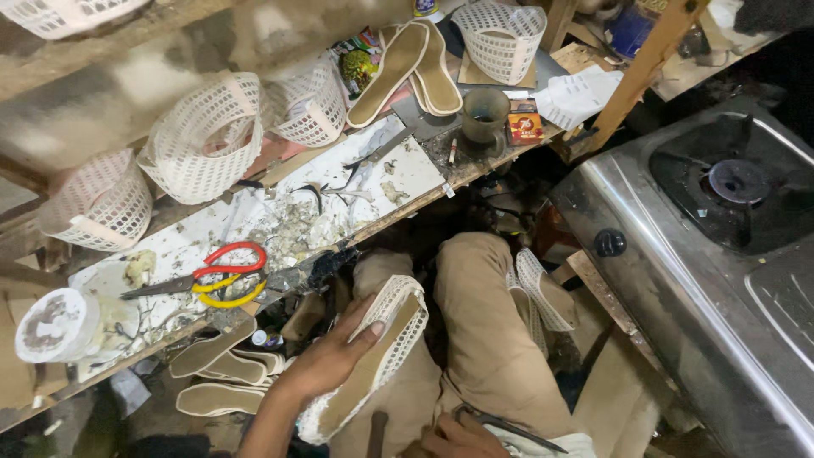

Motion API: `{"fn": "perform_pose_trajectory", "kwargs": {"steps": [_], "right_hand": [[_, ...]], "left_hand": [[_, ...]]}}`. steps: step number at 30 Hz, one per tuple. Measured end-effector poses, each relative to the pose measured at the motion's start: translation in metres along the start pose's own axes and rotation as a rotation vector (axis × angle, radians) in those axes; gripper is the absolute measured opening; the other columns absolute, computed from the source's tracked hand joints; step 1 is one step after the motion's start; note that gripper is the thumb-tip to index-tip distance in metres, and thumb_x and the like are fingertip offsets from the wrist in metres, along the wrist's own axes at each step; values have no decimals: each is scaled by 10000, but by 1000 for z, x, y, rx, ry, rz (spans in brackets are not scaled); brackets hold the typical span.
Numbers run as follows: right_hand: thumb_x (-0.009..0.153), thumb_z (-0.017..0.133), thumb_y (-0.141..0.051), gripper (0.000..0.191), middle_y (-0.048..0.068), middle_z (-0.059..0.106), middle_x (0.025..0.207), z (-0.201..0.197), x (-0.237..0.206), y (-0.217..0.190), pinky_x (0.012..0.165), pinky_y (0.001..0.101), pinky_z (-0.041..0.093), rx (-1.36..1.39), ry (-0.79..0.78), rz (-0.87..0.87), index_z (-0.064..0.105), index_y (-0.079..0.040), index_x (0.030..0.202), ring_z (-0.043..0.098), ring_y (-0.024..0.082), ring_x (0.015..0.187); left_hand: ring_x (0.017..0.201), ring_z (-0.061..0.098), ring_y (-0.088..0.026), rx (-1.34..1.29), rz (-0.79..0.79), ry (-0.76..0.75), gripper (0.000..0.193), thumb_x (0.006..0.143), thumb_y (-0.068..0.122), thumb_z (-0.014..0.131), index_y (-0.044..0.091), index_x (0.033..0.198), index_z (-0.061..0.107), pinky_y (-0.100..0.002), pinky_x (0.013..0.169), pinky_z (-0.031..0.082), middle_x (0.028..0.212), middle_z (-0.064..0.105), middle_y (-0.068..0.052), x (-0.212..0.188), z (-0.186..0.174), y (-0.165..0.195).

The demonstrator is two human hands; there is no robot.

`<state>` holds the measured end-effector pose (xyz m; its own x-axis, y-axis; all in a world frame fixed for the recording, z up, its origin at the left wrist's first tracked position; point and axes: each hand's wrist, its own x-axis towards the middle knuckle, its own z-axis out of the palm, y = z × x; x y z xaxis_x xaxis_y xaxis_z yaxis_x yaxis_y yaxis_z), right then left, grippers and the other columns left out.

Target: The person uses a curved metal tool to press and shape the upper of a white slipper around its sole. They repeatedly adjust the slipper, reposition the tool, and work along the edges to secure the upper to the sole.

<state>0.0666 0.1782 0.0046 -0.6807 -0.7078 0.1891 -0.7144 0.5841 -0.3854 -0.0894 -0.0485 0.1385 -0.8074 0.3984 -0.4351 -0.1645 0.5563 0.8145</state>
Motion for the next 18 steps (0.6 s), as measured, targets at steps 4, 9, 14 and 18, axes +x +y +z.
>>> {"fn": "perform_pose_trajectory", "kwargs": {"steps": [4,9,14,18], "right_hand": [[851,694,-377,206,-35,642,947,11,-29,22,732,423,539,-171,139,135,704,-232,997,606,238,932],[755,718,-341,451,83,622,1085,-17,-46,24,770,484,553,-136,-132,797,654,-166,1167,618,302,1036],[899,706,-319,421,138,591,1076,-48,-40,35,890,444,552,104,-466,926,554,-85,1214,668,326,993],[863,749,-274,395,183,680,930,-77,-24,39,818,496,509,301,-73,669,598,-65,1161,715,354,869]], "left_hand": [[1483,376,-331,456,-93,48,864,910,471,652,175,1623,262,-373,1192,346,1628,319,-194,31,12,30],[1462,405,-355,308,131,283,810,937,370,649,148,1619,273,-417,1162,358,1575,403,-214,24,12,56],[1304,537,-257,-386,366,671,877,931,200,640,94,1630,121,-378,1043,474,1517,436,-201,-15,2,41],[1253,560,-229,-472,323,770,838,911,155,679,62,1577,179,-355,1023,476,1431,495,-213,-24,20,4]]}}
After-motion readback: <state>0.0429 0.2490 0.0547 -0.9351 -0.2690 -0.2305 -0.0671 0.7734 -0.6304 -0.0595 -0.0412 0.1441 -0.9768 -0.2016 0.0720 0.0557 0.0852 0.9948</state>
